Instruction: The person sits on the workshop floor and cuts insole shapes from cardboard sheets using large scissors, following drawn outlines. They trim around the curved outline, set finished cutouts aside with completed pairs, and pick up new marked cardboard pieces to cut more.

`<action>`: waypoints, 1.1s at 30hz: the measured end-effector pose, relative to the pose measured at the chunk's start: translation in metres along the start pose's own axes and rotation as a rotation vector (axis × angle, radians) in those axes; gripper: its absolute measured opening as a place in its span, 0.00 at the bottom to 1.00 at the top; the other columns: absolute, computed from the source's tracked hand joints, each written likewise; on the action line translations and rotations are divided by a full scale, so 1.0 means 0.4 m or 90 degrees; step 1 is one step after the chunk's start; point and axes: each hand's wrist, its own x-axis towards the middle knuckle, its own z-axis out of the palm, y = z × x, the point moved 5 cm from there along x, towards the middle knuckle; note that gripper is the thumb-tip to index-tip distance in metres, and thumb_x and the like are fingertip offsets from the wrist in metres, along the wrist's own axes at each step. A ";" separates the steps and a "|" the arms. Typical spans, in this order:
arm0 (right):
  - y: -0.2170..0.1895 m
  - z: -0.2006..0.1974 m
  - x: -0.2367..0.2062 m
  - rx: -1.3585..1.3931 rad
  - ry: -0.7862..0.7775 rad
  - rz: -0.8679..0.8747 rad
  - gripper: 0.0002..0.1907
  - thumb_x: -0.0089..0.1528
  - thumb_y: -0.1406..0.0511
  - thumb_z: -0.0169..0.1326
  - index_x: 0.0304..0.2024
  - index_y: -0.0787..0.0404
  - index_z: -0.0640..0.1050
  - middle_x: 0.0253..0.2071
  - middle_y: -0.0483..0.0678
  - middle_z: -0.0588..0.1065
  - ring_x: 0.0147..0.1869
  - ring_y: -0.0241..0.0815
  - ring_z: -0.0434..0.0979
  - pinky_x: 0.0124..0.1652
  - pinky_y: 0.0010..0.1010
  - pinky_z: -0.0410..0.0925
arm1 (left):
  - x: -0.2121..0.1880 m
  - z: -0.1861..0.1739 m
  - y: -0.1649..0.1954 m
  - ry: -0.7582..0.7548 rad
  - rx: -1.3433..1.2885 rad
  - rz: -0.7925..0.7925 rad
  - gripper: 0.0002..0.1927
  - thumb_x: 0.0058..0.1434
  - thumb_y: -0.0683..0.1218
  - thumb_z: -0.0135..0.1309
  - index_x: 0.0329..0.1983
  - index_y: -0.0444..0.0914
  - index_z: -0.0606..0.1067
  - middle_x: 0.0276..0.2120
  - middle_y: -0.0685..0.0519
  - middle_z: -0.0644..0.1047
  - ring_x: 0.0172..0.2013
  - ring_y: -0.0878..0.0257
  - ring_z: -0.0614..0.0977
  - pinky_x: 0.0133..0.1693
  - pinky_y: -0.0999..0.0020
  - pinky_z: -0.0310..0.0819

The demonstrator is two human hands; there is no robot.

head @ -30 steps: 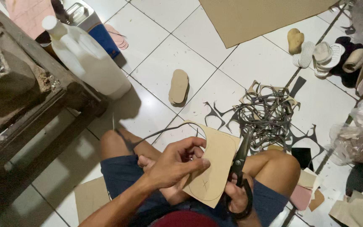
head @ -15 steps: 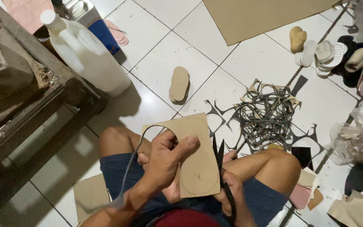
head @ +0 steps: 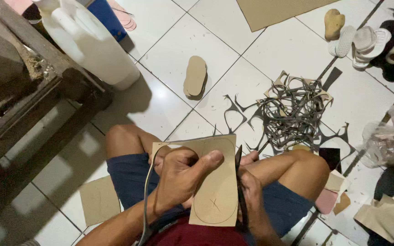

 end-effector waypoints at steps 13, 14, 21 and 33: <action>0.024 0.003 -0.014 0.094 0.066 0.077 0.15 0.61 0.72 0.53 0.50 0.69 0.79 0.38 0.50 0.82 0.38 0.37 0.82 0.37 0.26 0.74 | -0.004 -0.008 -0.006 0.006 0.023 -0.019 0.23 0.63 0.53 0.60 0.19 0.32 0.77 0.12 0.53 0.75 0.12 0.70 0.73 0.12 0.74 0.60; 0.025 0.002 -0.017 0.116 0.069 0.081 0.15 0.60 0.72 0.54 0.50 0.70 0.79 0.38 0.50 0.82 0.38 0.37 0.82 0.37 0.26 0.74 | -0.004 -0.006 -0.007 -0.002 0.021 -0.009 0.22 0.64 0.53 0.59 0.20 0.32 0.78 0.13 0.53 0.76 0.13 0.71 0.73 0.13 0.74 0.61; -0.003 -0.013 -0.034 -0.077 0.065 -0.040 0.12 0.58 0.70 0.53 0.43 0.69 0.81 0.30 0.44 0.81 0.30 0.32 0.79 0.30 0.23 0.72 | 0.003 -0.016 -0.013 0.040 0.077 -0.006 0.22 0.62 0.51 0.61 0.19 0.31 0.77 0.14 0.53 0.75 0.15 0.72 0.73 0.15 0.74 0.62; -0.037 -0.004 -0.021 -0.001 0.030 -0.003 0.21 0.56 0.66 0.57 0.50 0.68 0.81 0.38 0.45 0.80 0.43 0.32 0.78 0.44 0.24 0.69 | -0.006 -0.018 0.045 -0.042 0.172 0.013 0.26 0.64 0.52 0.61 0.14 0.32 0.72 0.11 0.58 0.67 0.15 0.73 0.64 0.16 0.72 0.52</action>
